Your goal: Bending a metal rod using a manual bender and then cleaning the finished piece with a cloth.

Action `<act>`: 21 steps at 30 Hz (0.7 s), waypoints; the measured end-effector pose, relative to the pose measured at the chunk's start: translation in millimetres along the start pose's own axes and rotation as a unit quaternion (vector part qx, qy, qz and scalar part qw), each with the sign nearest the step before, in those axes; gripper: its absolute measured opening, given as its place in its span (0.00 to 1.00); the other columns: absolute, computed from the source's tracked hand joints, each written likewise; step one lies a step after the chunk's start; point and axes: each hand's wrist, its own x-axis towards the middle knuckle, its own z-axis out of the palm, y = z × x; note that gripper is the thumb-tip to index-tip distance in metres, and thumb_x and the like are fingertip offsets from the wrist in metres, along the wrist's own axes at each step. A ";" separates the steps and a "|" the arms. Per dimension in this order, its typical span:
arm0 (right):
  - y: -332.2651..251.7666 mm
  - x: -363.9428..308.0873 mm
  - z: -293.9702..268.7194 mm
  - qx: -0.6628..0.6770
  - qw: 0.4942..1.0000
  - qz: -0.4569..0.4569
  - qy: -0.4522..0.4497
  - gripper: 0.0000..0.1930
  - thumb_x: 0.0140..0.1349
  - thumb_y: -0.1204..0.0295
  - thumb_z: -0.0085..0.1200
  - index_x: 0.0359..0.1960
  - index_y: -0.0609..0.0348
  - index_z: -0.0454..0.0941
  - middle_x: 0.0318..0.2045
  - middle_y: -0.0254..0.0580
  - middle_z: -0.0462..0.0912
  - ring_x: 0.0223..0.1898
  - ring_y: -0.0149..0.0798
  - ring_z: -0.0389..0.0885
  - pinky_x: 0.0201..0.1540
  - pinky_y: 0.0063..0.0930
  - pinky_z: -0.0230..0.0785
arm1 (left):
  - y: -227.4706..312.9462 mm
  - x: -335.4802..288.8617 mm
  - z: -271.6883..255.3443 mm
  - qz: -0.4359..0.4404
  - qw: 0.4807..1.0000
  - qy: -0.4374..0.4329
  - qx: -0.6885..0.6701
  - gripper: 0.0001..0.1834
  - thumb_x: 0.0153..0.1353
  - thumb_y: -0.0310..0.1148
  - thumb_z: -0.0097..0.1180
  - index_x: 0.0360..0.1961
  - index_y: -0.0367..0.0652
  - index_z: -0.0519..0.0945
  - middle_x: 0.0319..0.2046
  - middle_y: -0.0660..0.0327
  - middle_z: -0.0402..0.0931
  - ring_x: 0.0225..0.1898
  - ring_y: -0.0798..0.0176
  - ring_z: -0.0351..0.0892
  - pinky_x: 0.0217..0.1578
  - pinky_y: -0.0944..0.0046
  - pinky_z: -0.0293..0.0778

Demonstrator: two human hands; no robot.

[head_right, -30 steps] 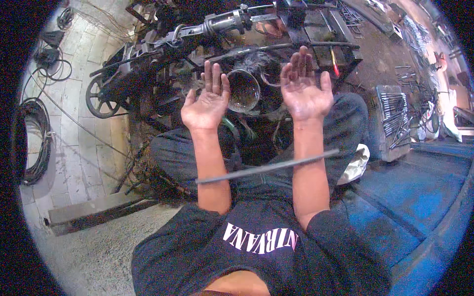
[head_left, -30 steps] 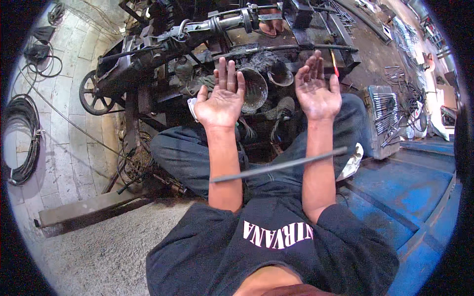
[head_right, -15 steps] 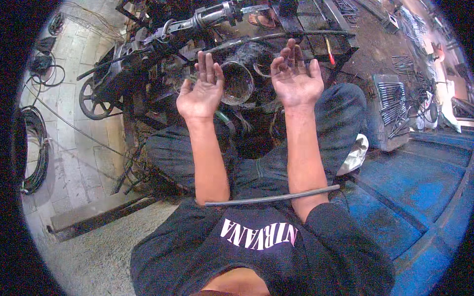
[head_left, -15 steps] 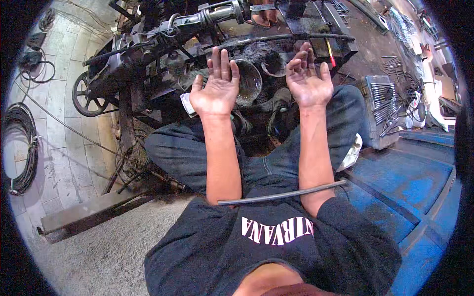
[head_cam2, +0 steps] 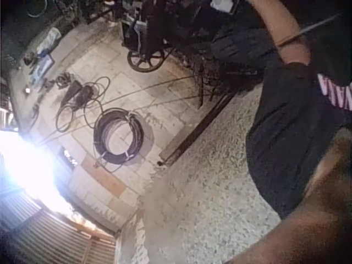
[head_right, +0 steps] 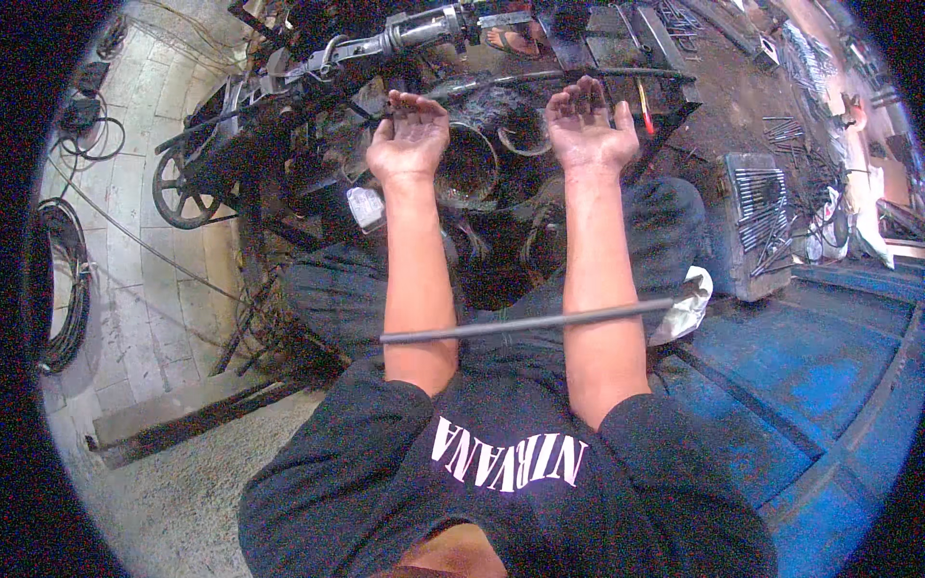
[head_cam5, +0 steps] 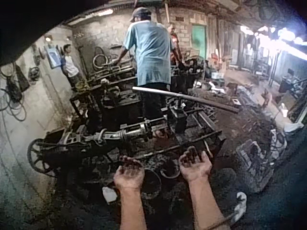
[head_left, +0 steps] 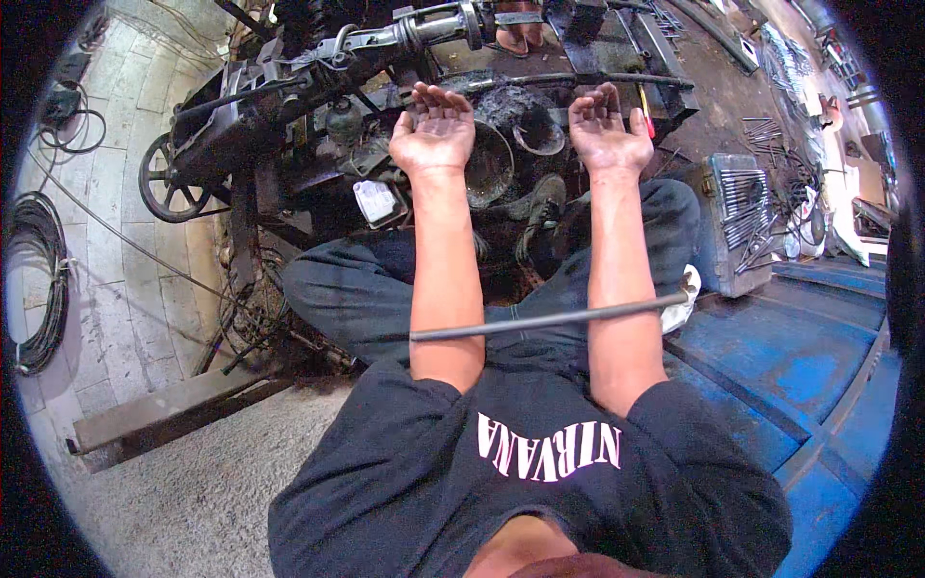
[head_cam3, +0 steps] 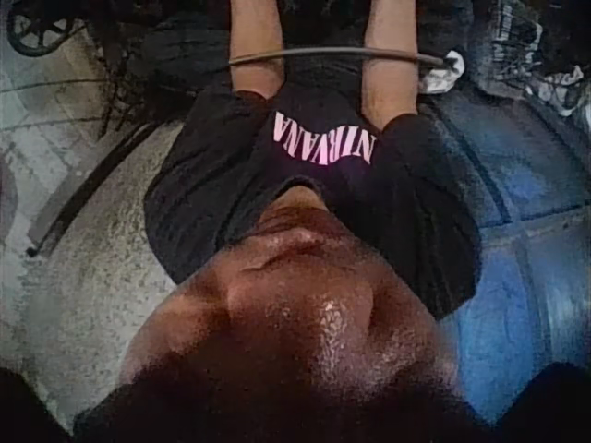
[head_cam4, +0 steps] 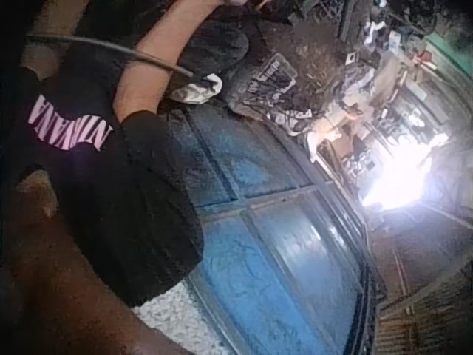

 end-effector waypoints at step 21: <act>-10.9 -10.8 -24.9 0.064 0.998 0.018 -0.011 0.29 0.72 0.52 0.33 0.44 0.69 0.76 0.41 0.54 0.80 0.42 0.50 0.76 0.46 0.48 0.71 | -10.9 -16.4 -22.8 -0.005 1.000 0.014 0.015 0.22 0.71 0.42 0.34 0.43 0.38 0.79 0.39 0.56 0.80 0.42 0.56 0.76 0.47 0.51 0.73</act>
